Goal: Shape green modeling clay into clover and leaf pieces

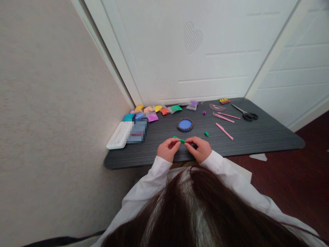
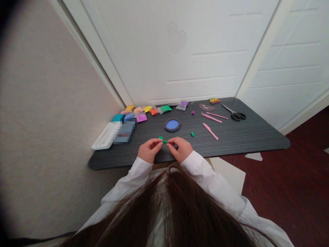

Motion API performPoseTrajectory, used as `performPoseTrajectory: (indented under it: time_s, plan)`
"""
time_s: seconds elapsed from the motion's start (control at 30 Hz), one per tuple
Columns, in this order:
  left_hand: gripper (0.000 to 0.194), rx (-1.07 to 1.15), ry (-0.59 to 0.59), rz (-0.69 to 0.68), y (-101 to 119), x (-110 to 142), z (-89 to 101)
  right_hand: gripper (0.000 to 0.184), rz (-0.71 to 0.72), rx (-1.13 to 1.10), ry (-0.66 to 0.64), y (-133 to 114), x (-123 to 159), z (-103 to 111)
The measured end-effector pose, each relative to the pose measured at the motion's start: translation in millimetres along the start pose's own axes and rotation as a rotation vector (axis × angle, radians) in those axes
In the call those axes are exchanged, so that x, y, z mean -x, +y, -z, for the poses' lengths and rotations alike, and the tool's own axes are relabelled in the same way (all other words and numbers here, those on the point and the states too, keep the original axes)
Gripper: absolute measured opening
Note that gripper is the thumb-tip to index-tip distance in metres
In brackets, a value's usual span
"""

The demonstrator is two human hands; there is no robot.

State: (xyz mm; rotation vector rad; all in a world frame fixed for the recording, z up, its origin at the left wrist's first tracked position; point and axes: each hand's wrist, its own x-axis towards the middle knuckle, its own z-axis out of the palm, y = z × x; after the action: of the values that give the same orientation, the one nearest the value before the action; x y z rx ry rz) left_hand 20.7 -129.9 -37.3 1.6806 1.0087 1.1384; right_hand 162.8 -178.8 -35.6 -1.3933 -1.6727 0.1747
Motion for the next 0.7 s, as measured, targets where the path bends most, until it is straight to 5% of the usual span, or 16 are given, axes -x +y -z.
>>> performPoseTrajectory:
  time_s: [0.7]
  plan:
    - [0.015, -0.263, 0.173, -0.164, 6.6, 11.2, -7.9, 0.014, -0.001, -0.012, 0.023, -2.8, 1.1, 1.5]
